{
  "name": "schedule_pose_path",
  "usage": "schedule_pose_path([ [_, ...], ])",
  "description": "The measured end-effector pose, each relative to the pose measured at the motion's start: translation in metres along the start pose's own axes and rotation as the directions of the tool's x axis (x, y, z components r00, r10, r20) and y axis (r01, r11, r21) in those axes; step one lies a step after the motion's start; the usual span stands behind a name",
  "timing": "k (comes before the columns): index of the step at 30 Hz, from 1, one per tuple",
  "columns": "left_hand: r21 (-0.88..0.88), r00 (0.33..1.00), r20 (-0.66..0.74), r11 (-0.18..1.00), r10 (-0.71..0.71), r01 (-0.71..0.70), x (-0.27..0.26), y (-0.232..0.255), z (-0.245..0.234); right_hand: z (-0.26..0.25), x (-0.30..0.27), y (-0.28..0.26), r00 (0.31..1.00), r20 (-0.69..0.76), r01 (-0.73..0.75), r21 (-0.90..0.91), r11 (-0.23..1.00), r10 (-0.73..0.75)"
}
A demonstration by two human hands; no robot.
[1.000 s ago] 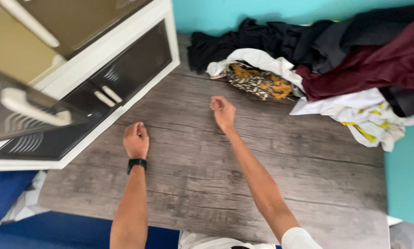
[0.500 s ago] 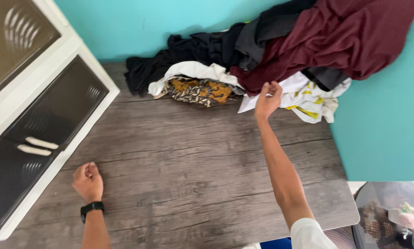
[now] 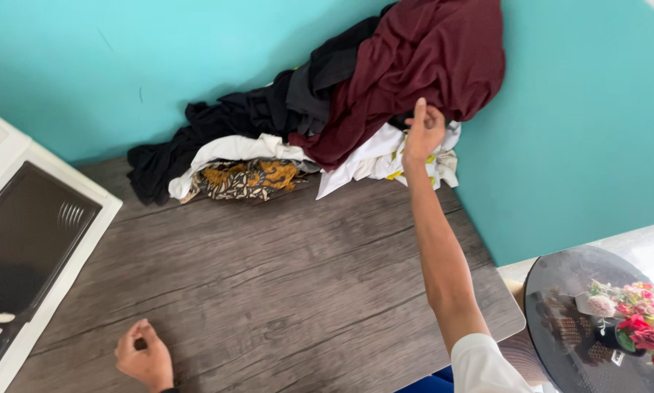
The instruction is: The person folds two items of clothing by hand on a wooden surface and places one of them inside a storage cabinet.
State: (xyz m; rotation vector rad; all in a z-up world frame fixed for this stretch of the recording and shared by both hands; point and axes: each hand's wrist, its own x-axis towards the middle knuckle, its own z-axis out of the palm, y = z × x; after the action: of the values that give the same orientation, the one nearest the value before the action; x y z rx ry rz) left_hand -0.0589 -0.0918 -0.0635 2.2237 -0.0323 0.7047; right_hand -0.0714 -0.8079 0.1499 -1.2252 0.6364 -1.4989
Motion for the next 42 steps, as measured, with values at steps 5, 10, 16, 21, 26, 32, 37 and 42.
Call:
schedule_pose_path([
  [5,-0.081,0.991,0.020,0.988,-0.133,0.135,-0.037,0.053,0.045,-0.008,0.018,0.001,0.989,-0.025,-0.146,-0.071,0.987,0.145],
  [10,-0.420,0.960,0.118,0.863,-0.255,0.281,-0.060,0.106,0.088,-0.020,0.032,0.017,0.974,0.054,-0.221,0.000,0.975,0.221],
  [16,-0.695,0.935,0.286,0.627,-0.208,0.352,-0.068,0.171,0.125,-0.026,0.022,0.016,0.964,0.223,-0.146,-0.001,0.989,0.142],
  [21,-0.689,0.889,0.424,0.575,-0.173,0.441,-0.062,0.245,0.129,-0.030,-0.030,-0.033,0.924,0.371,-0.045,-0.134,0.990,0.092],
  [26,-0.747,0.847,0.518,0.420,-0.120,0.516,-0.078,0.298,0.134,-0.042,-0.091,-0.074,0.861,0.507,0.092,-0.092,0.992,-0.033],
  [32,-0.731,0.753,0.651,0.347,0.098,0.587,-0.092,0.347,0.118,-0.069,-0.168,-0.105,0.781,0.624,-0.052,0.033,0.998,0.020],
  [37,-0.593,0.568,0.805,0.287,0.172,0.753,-0.097,0.377,0.098,-0.103,-0.243,-0.112,0.769,0.637,-0.114,0.057,0.992,0.051],
  [42,-0.507,0.500,0.857,0.037,0.126,0.861,-0.131,0.344,0.107,-0.135,-0.324,-0.121,0.742,0.621,-0.334,0.016,0.943,0.253],
])
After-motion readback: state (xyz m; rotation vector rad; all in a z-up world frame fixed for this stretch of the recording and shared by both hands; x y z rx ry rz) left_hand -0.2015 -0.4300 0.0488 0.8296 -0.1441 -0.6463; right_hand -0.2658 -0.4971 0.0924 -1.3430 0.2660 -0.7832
